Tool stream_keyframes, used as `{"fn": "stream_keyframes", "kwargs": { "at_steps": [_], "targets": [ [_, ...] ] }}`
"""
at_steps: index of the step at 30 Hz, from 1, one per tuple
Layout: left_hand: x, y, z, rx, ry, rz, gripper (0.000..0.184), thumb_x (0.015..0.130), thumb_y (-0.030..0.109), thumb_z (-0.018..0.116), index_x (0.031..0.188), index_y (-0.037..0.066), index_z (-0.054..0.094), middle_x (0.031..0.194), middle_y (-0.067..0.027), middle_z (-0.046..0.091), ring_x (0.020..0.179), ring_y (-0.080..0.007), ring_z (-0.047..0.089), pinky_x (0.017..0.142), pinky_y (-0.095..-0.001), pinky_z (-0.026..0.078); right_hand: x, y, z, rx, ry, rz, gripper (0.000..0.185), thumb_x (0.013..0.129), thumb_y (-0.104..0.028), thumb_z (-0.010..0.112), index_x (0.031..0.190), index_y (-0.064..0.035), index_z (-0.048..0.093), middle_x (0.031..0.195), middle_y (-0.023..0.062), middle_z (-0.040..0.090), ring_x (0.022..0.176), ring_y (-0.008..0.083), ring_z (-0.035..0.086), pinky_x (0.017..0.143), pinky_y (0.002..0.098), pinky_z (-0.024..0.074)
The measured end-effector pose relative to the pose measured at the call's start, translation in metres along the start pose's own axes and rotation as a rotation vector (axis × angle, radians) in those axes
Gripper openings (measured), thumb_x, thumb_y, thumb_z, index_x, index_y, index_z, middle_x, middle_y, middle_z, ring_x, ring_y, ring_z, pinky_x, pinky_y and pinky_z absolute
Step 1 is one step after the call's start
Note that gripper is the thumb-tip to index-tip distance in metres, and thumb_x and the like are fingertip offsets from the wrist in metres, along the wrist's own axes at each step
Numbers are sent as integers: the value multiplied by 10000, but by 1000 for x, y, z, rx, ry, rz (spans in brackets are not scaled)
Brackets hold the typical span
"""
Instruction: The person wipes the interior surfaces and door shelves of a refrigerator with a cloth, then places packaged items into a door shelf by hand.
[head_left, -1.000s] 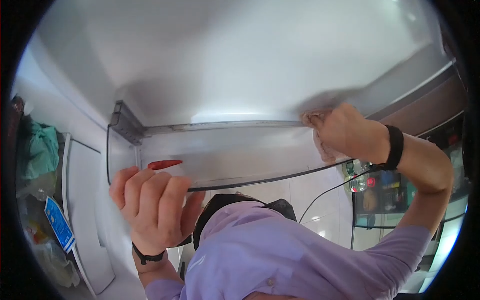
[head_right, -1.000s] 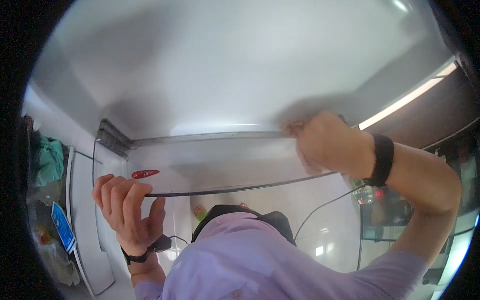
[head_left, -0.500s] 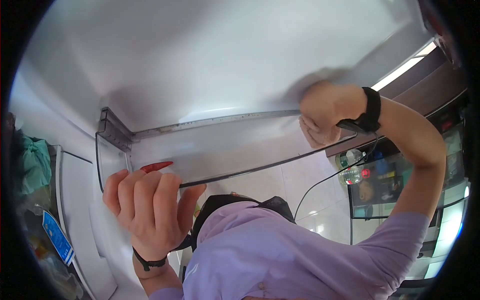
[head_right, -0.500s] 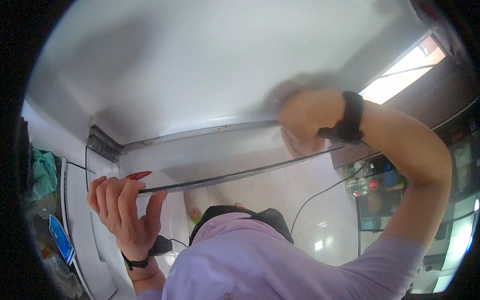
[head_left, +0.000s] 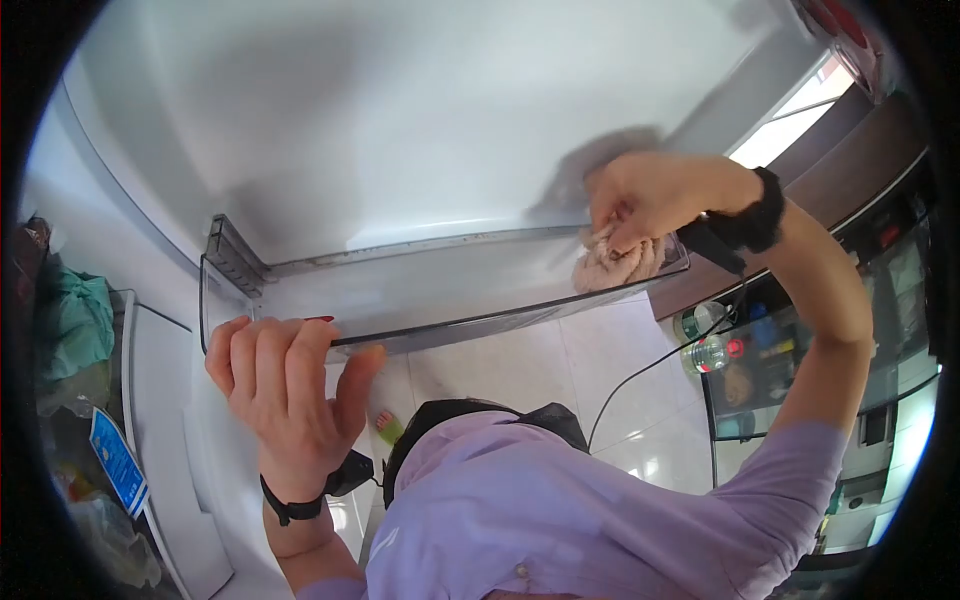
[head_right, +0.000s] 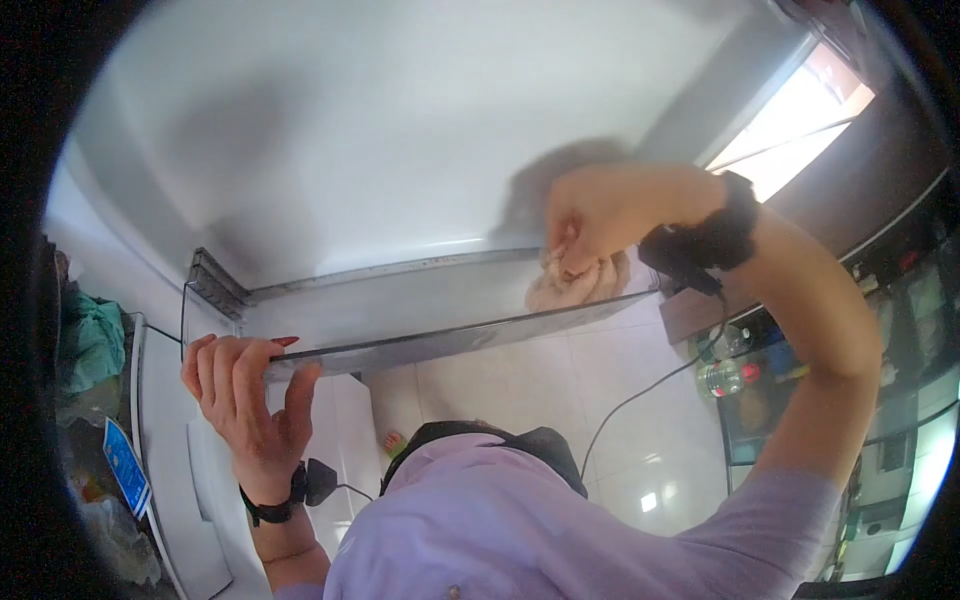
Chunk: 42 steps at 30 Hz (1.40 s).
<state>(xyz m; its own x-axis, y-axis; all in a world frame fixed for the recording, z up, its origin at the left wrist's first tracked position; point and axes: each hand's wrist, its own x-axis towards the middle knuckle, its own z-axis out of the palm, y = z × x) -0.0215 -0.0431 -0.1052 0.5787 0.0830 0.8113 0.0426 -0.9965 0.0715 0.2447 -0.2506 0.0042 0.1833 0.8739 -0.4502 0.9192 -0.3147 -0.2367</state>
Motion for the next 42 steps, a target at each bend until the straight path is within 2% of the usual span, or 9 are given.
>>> {"fn": "stream_keyframes", "kwargs": {
  "at_steps": [3, 5, 9, 12, 21, 29, 35, 38, 42],
  "targets": [
    [0, 0, 1, 1, 9, 4, 310, 744, 268, 707, 904, 55, 547, 772, -78, 515, 718, -248, 484, 812, -431, 364, -23, -12, 1, -18, 389, -119, 235, 757, -154, 655, 717, 16, 499, 646, 78, 521, 586, 167, 496, 555, 290, 411],
    [1, 2, 2, 0, 15, 4, 311, 738, 261, 711, 904, 54, 547, 775, -78, 515, 722, -250, 484, 816, -432, 363, -44, -43, -7, 23, 454, 279, 237, 785, -156, 653, 743, -5, 475, 703, 33, 517, 648, 116, 506, 580, 248, 413],
    [2, 3, 4, 6, 21, 3, 311, 727, 250, 715, 900, 54, 547, 782, -77, 516, 730, -251, 484, 822, -431, 360, -67, -32, -7, 266, 766, 402, 193, 891, -223, 565, 878, -34, 526, 787, -20, 539, 724, 53, 536, 616, 202, 442],
    [2, 3, 4, 2, 10, -4, 307, 723, 242, 716, 896, 54, 547, 787, -78, 515, 733, -251, 482, 826, -432, 358, -74, -31, -2, 968, 1011, 307, 246, 921, -254, 504, 1002, -24, 538, 813, 4, 582, 774, 80, 591, 689, 223, 496],
    [-1, 0, -8, -50, -25, -8, 292, 713, 228, 712, 880, 53, 548, 776, -80, 530, 721, -254, 486, 816, -437, 361, -47, -51, 12, 1135, 927, 147, 283, 894, -243, 534, 1051, -9, 506, 1004, 56, 584, 900, 115, 583, 831, 261, 466],
    [-3, -8, -6, -81, -3, 33, 285, 705, 221, 717, 865, 58, 545, 750, -72, 543, 699, -241, 502, 790, -428, 372, 15, -63, 18, 877, 594, -92, 276, 819, 60, 523, 1084, -16, 541, 1118, 77, 563, 977, 148, 552, 839, 274, 452],
    [-1, -9, -4, -68, -18, 40, 290, 705, 225, 718, 872, 61, 545, 760, -67, 541, 712, -238, 501, 804, -426, 368, 68, -52, 9, 302, 76, -91, 296, 736, 77, 539, 1006, -34, 591, 892, 81, 642, 837, 152, 605, 726, 275, 480],
    [-2, -9, -7, -55, -29, 39, 296, 703, 230, 719, 877, 68, 544, 770, -65, 535, 728, -240, 502, 812, -430, 364, 43, -46, 5, 41, -114, 210, 201, 728, 30, 560, 917, -32, 587, 772, 114, 627, 746, 194, 613, 644, 296, 472],
    [-6, -9, -7, -62, -15, 14, 300, 698, 240, 718, 880, 79, 544, 781, -68, 529, 746, -246, 504, 818, -440, 361, -1, -27, 5, -113, 35, 207, 134, 726, 1, 568, 849, -8, 518, 750, 139, 601, 681, 204, 593, 605, 299, 457]
  ]
}}
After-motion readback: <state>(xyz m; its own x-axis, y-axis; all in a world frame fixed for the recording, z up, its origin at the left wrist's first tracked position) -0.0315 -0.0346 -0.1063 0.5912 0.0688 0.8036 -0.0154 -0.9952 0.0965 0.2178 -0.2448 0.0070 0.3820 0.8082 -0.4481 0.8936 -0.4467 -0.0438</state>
